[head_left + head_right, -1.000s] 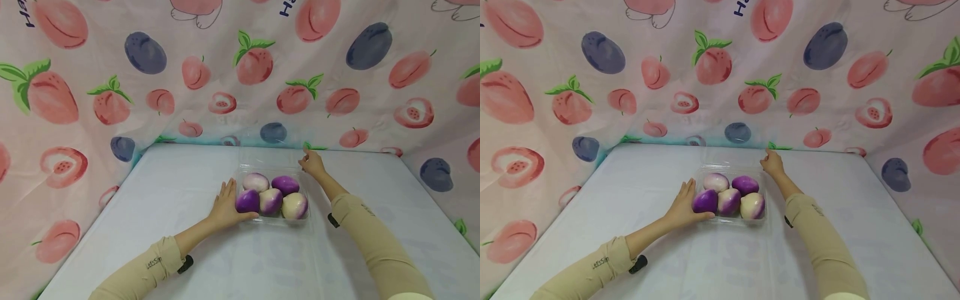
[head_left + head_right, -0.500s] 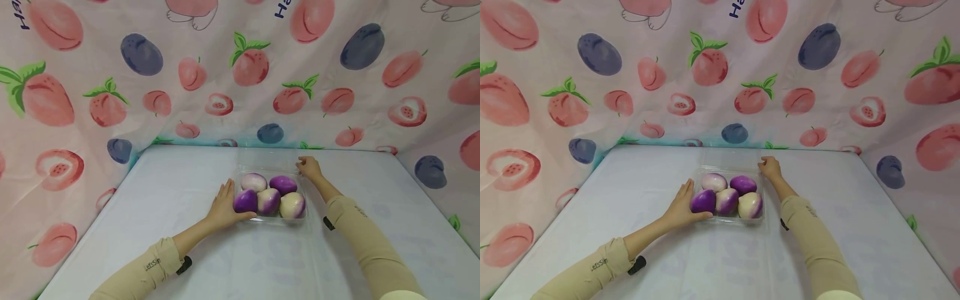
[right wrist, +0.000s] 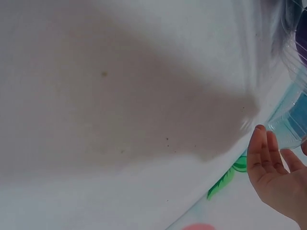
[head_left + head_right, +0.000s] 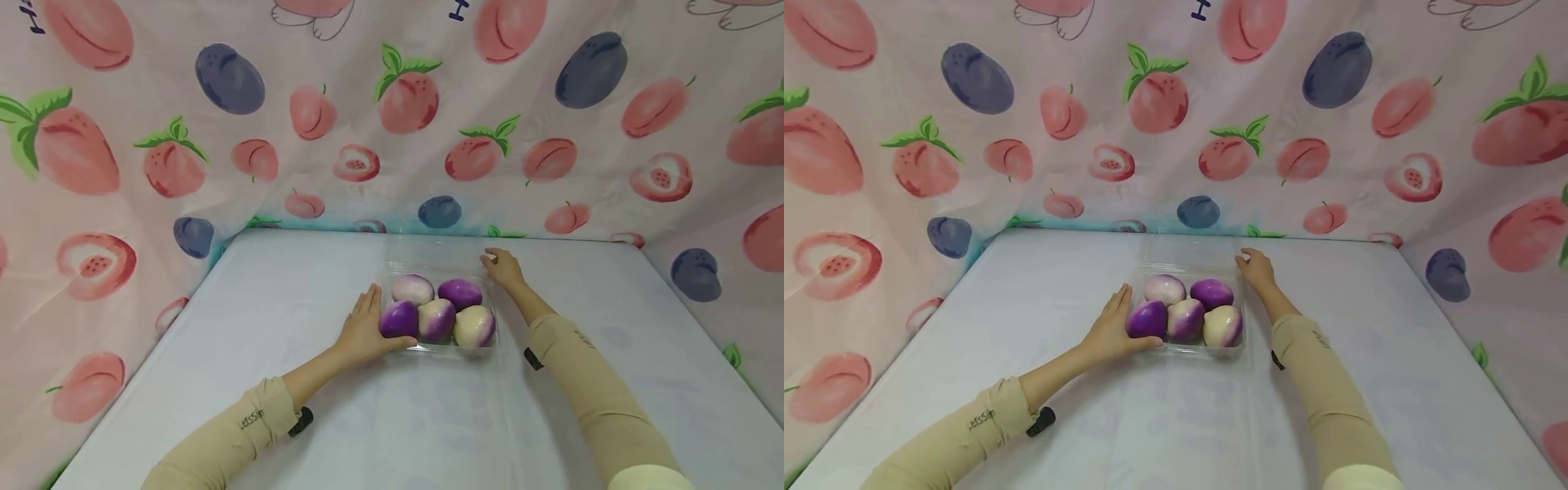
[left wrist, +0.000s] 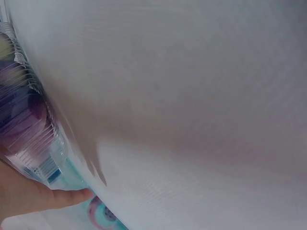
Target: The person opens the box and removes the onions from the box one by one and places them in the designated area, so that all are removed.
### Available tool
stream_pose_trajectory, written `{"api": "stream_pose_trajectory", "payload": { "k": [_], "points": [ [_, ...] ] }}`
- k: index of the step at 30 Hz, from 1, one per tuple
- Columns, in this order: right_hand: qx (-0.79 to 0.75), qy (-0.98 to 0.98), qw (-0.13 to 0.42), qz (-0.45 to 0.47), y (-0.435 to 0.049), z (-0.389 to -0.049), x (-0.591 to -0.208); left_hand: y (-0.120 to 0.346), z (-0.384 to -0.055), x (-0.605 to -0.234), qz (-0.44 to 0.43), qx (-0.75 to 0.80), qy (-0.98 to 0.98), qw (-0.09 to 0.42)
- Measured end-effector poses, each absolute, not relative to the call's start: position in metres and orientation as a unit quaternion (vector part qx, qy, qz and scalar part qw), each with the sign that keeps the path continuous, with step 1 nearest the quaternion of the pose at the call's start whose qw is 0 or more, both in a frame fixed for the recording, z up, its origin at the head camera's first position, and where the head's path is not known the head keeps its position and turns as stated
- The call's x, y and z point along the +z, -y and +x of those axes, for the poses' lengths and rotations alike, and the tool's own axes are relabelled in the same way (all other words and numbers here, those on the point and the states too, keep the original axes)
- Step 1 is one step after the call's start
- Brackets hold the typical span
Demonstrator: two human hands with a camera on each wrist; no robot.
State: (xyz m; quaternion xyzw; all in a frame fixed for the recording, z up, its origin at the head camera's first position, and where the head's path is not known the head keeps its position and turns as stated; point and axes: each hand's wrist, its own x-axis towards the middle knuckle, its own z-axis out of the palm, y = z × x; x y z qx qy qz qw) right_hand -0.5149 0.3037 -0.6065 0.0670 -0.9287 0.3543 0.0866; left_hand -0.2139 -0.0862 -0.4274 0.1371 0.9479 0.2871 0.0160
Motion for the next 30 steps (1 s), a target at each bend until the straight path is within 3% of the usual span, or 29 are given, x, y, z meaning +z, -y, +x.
{"api": "stream_pose_trajectory", "payload": {
  "k": [2,6,8,16,24,30],
  "points": [
    [0.342,0.932,0.103,0.065,-0.288,-0.480,-0.571,0.086,-0.215,-0.427,0.142,0.287,-0.947,0.016],
    [0.329,0.936,0.104,0.074,-0.230,-0.361,-0.450,0.086,-0.215,-0.427,0.143,0.291,-0.946,0.024],
    [0.312,0.941,0.097,0.088,-0.214,-0.331,-0.419,0.086,-0.215,-0.428,0.141,0.296,-0.944,0.029],
    [0.274,0.935,0.137,0.179,-0.206,-0.315,-0.400,0.085,-0.212,-0.428,0.134,0.307,-0.941,0.035],
    [0.309,0.918,0.119,0.217,-0.196,-0.294,-0.383,0.085,-0.210,-0.427,0.133,0.313,-0.939,0.039],
    [0.329,0.904,0.070,0.264,-0.179,-0.275,-0.369,0.083,-0.213,-0.423,0.120,0.323,-0.938,0.040]
  ]
}}
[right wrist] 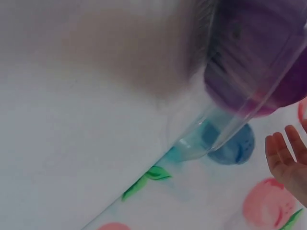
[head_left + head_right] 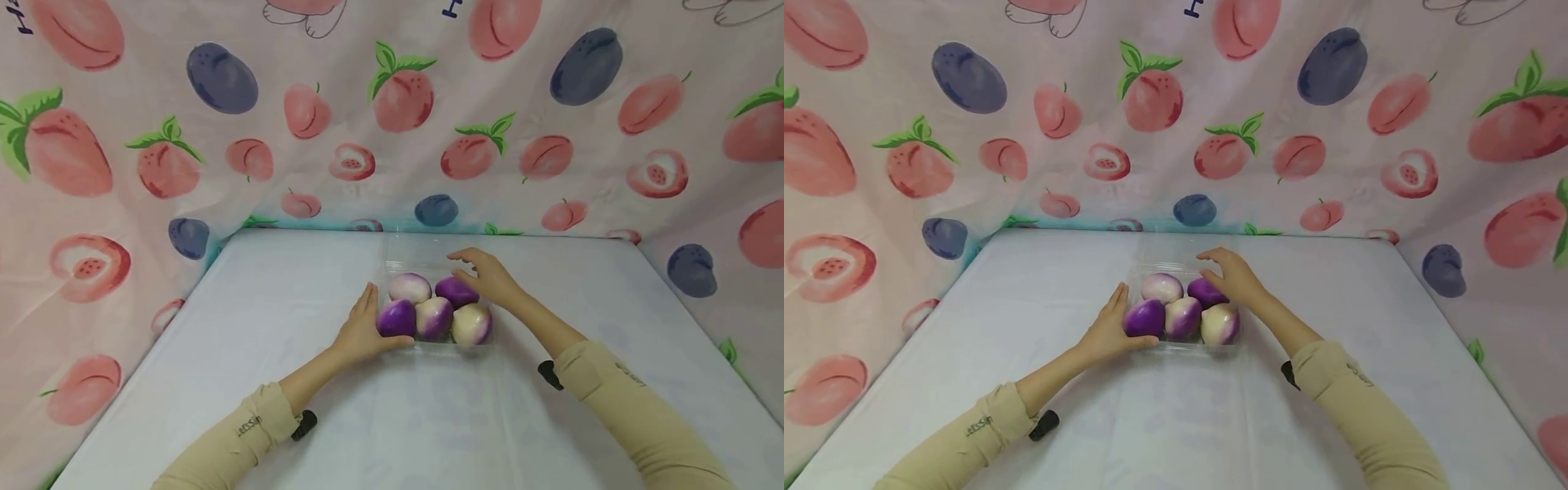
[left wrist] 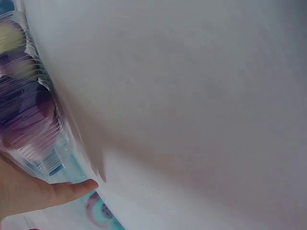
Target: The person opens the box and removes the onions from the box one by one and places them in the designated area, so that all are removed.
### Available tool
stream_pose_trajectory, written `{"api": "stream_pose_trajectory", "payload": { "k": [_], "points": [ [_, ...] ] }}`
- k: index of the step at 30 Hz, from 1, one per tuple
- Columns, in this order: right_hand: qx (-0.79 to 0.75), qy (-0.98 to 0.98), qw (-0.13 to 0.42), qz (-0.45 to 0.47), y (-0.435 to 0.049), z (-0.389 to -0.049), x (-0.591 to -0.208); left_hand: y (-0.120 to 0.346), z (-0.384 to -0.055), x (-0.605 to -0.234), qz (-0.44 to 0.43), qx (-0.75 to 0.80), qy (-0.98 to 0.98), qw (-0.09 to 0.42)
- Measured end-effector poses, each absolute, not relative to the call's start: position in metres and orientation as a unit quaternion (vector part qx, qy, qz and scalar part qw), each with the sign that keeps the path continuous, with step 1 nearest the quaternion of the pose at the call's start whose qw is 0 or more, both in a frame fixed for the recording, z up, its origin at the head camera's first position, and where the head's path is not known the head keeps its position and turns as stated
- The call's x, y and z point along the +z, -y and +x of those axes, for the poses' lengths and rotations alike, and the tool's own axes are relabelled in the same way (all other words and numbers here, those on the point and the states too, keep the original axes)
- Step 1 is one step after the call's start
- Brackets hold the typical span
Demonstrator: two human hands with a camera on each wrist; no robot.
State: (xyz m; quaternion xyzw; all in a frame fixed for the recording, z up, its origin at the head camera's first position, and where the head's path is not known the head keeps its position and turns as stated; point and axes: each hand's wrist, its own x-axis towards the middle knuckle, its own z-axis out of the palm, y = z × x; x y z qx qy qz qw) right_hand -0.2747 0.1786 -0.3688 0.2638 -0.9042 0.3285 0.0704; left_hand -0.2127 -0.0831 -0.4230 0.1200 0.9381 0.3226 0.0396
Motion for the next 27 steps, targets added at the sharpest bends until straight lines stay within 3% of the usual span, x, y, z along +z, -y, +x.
{"api": "stream_pose_trajectory", "payload": {
  "k": [9,22,27],
  "points": [
    [0.275,0.875,0.046,0.396,-0.152,-0.251,-0.364,0.081,-0.216,-0.418,0.120,0.337,-0.932,0.058],
    [0.290,0.834,-0.074,0.463,-0.130,-0.251,-0.372,0.080,-0.214,-0.426,0.127,0.328,-0.935,0.054],
    [0.280,0.825,-0.082,0.484,-0.123,-0.255,-0.370,0.082,-0.212,-0.424,0.125,0.329,-0.935,0.050]
  ]
}}
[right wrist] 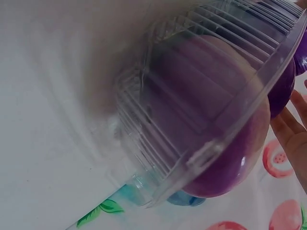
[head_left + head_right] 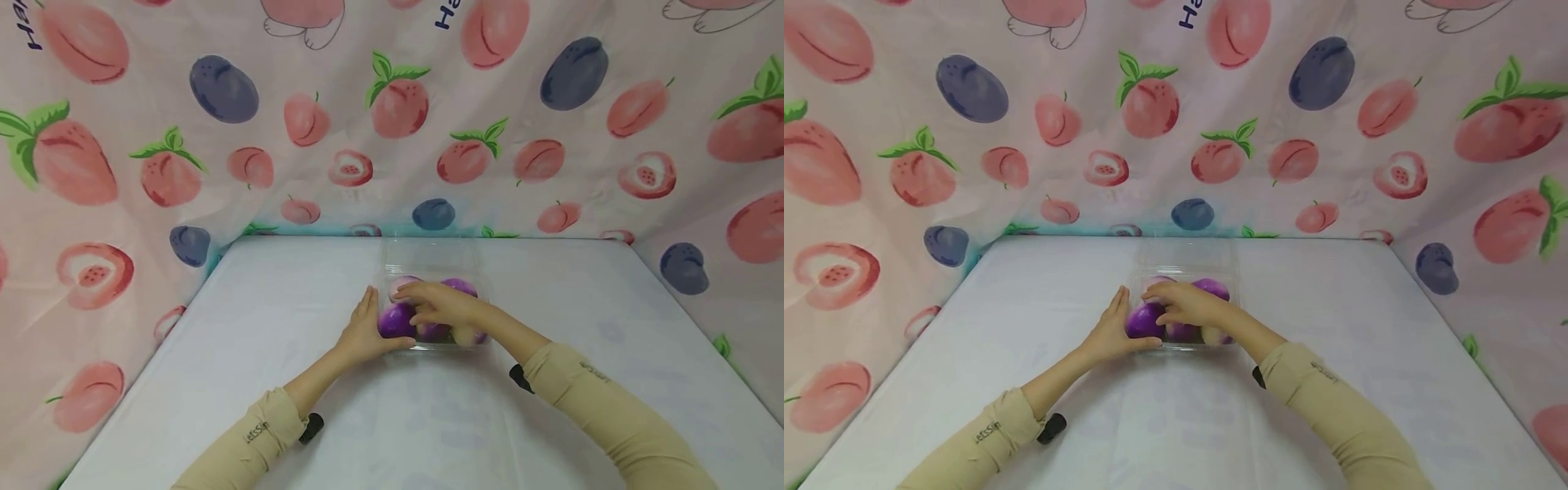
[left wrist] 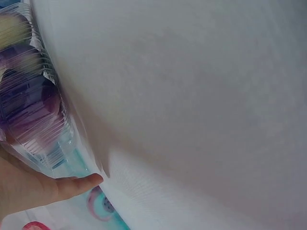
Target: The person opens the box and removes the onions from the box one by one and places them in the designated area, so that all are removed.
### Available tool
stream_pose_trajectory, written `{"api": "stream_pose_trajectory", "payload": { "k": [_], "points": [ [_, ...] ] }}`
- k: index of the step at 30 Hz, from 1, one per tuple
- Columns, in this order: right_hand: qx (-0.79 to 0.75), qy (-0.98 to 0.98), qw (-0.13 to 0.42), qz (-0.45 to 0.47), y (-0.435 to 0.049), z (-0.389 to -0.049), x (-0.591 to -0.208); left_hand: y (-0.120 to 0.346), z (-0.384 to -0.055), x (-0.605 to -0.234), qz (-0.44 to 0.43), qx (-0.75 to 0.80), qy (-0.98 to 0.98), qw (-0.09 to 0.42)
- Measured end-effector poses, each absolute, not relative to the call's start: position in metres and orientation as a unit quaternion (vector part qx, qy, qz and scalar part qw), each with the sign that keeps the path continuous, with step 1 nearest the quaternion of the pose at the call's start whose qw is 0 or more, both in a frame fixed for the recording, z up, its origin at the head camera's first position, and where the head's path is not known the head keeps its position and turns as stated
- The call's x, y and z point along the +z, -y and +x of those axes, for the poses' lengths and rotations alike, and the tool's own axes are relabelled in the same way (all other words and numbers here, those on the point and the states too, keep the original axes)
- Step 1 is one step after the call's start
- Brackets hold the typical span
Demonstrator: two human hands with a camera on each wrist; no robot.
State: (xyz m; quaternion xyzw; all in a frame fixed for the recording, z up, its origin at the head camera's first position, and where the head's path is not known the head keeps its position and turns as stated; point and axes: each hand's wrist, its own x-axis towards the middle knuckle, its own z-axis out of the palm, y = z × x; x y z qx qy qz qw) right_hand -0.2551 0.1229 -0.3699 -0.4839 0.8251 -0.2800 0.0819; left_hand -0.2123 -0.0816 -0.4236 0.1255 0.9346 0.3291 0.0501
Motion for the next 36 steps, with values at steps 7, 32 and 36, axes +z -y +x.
{"api": "stream_pose_trajectory", "payload": {
  "k": [7,32,36],
  "points": [
    [-0.214,-0.839,0.087,-0.492,-0.112,-0.260,-0.367,0.083,-0.215,-0.427,0.125,0.333,-0.934,0.045],
    [-0.159,-0.847,0.091,-0.499,-0.099,-0.258,-0.368,0.082,-0.213,-0.428,0.124,0.327,-0.936,0.045],
    [-0.167,-0.847,0.088,-0.497,-0.098,-0.259,-0.367,0.083,-0.214,-0.427,0.122,0.326,-0.936,0.047]
  ]
}}
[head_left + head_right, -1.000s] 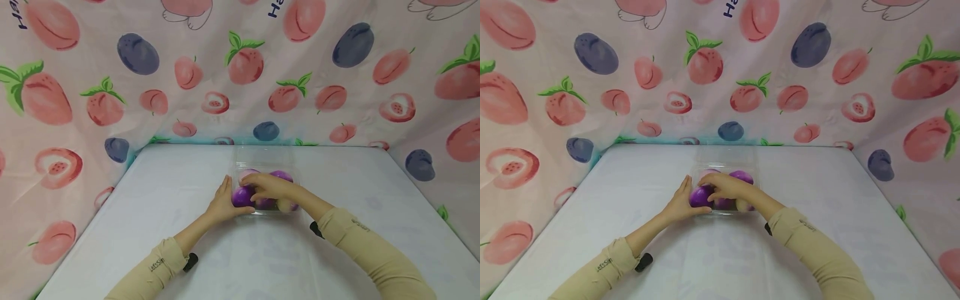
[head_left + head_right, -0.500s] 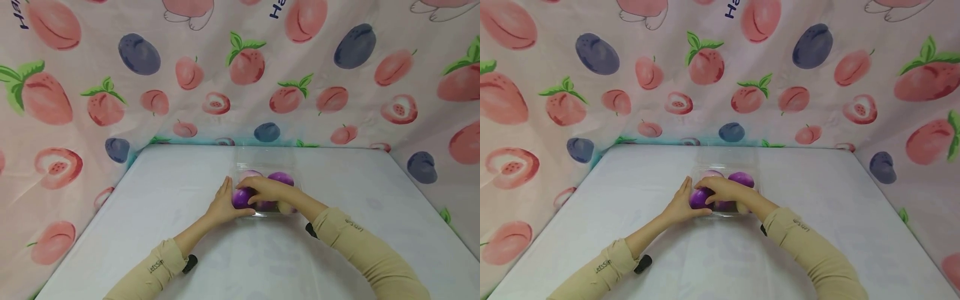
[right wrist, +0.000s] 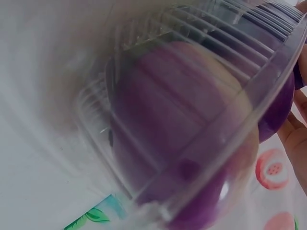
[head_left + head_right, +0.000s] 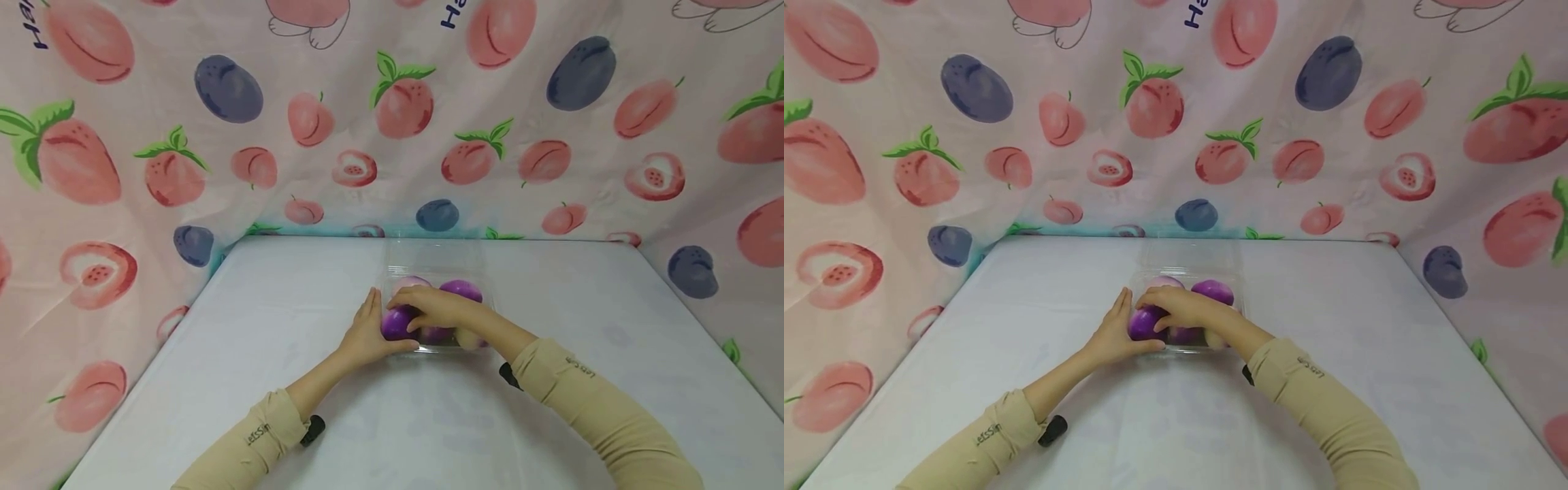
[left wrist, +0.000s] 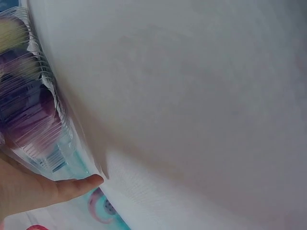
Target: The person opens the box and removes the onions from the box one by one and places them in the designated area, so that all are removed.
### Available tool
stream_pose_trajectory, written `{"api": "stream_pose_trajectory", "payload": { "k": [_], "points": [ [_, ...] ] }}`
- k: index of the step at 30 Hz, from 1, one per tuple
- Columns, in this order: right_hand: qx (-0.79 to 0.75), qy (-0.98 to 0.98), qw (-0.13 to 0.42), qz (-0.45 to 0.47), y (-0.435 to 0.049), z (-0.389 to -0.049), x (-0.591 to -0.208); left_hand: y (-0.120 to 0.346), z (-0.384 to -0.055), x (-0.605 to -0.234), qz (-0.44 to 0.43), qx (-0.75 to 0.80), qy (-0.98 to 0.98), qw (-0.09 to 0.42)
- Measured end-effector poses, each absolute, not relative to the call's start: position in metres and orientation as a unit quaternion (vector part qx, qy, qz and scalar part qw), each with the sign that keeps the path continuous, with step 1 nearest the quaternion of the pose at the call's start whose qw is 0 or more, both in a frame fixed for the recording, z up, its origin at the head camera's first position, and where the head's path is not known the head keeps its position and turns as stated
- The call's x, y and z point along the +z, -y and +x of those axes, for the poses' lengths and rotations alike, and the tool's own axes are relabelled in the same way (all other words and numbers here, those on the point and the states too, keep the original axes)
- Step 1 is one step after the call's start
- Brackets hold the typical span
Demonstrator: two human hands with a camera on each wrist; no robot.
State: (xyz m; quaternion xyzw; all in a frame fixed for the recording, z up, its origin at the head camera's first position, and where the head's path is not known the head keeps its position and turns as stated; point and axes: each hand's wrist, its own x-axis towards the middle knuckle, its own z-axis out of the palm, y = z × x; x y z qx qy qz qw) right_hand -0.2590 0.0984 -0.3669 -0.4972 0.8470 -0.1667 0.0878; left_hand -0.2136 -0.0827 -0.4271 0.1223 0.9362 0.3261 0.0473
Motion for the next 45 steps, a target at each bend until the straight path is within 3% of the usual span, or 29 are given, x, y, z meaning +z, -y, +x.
{"api": "stream_pose_trajectory", "payload": {
  "k": [22,45],
  "points": [
    [-0.262,-0.825,0.043,-0.499,-0.115,-0.263,-0.365,0.088,-0.218,-0.429,0.109,0.345,-0.931,0.039],
    [-0.359,-0.849,-0.042,-0.384,-0.177,-0.239,-0.347,0.080,-0.213,-0.425,0.108,0.327,-0.938,0.030]
  ]
}}
